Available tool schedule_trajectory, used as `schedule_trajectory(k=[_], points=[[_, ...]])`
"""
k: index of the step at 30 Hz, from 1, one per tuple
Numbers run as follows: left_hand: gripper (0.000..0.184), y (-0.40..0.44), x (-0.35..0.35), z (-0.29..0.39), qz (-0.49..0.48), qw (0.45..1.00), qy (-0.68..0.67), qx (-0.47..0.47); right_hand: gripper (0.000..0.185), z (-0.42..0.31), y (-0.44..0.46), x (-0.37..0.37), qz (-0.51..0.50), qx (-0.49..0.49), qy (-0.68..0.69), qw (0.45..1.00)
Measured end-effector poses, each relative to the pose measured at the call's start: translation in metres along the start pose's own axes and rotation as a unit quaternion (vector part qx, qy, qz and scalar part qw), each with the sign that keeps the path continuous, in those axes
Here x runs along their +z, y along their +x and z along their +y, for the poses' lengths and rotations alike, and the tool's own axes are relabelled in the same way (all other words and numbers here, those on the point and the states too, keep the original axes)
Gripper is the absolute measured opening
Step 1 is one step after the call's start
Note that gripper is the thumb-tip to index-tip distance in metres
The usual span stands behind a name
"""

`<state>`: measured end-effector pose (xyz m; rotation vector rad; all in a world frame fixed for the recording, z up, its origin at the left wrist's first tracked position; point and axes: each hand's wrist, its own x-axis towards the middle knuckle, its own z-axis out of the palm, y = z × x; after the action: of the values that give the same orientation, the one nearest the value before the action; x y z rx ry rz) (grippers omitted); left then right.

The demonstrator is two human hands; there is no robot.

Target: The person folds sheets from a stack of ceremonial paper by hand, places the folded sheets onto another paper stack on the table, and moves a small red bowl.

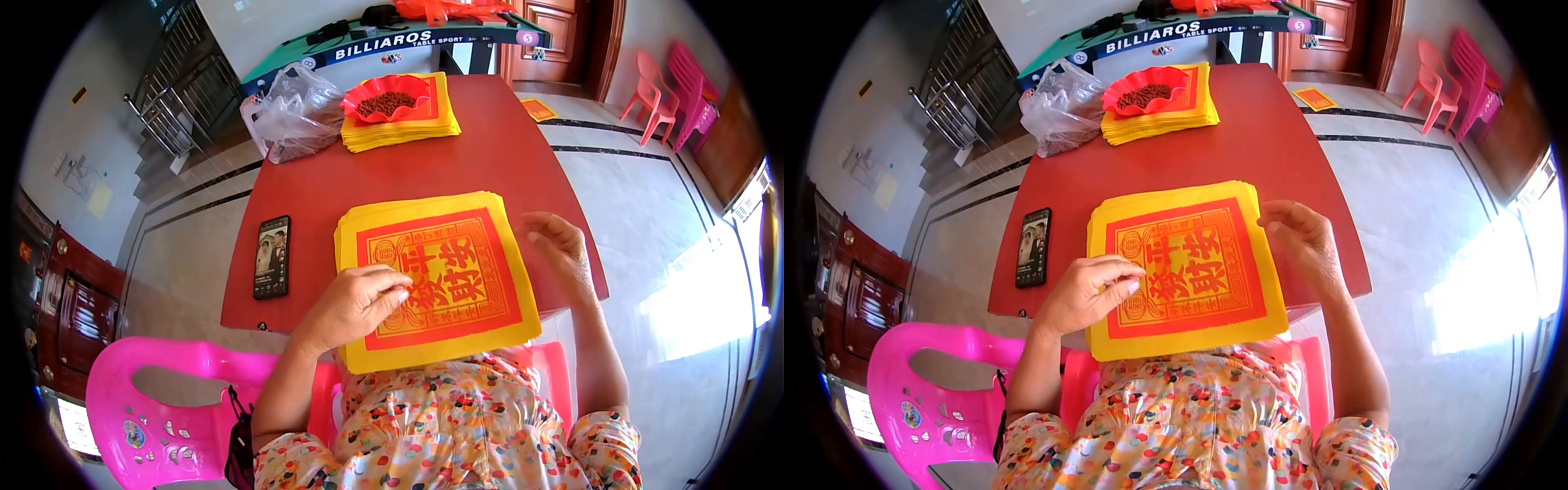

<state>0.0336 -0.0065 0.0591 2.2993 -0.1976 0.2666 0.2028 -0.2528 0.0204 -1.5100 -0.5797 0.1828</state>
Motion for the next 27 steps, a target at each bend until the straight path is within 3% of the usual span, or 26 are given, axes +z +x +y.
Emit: schedule_trajectory(k=[3,5,8,12,16,18,25,27], points=[[0.018,-0.009,0.008,0.006,-0.033,0.998,0.045,0.043,0.024,0.006,-0.009,-0.001,-0.063,0.018,-0.012,0.998],[0.02,-0.015,0.011,0.011,-0.066,0.993,0.09,0.039,0.024,0.009,-0.014,0.002,-0.097,-0.055,-0.059,0.992],[0.025,-0.025,0.011,0.019,-0.088,0.984,0.145,0.052,0.022,0.019,-0.019,0.002,-0.113,-0.067,-0.025,0.991],[0.035,-0.039,0.012,0.018,-0.145,0.976,0.16,0.005,0.022,0.027,-0.023,0.004,-0.141,-0.054,0.028,0.988],[0.037,-0.045,0.013,0.02,-0.145,0.973,0.182,0.01,0.022,0.039,-0.025,0.004,-0.159,-0.057,0.019,0.985],[0.041,-0.048,0.016,0.017,-0.131,0.974,0.184,0.019,0.024,0.036,-0.025,0.005,-0.158,-0.135,-0.129,0.97],[0.047,-0.049,0.019,0.017,-0.127,0.969,0.211,0.011,0.023,0.038,-0.026,0.005,-0.145,-0.118,-0.131,0.974],[0.048,-0.048,0.019,0.016,-0.14,0.968,0.207,0.004,0.023,0.043,-0.024,0.004,-0.148,-0.158,-0.152,0.965]])
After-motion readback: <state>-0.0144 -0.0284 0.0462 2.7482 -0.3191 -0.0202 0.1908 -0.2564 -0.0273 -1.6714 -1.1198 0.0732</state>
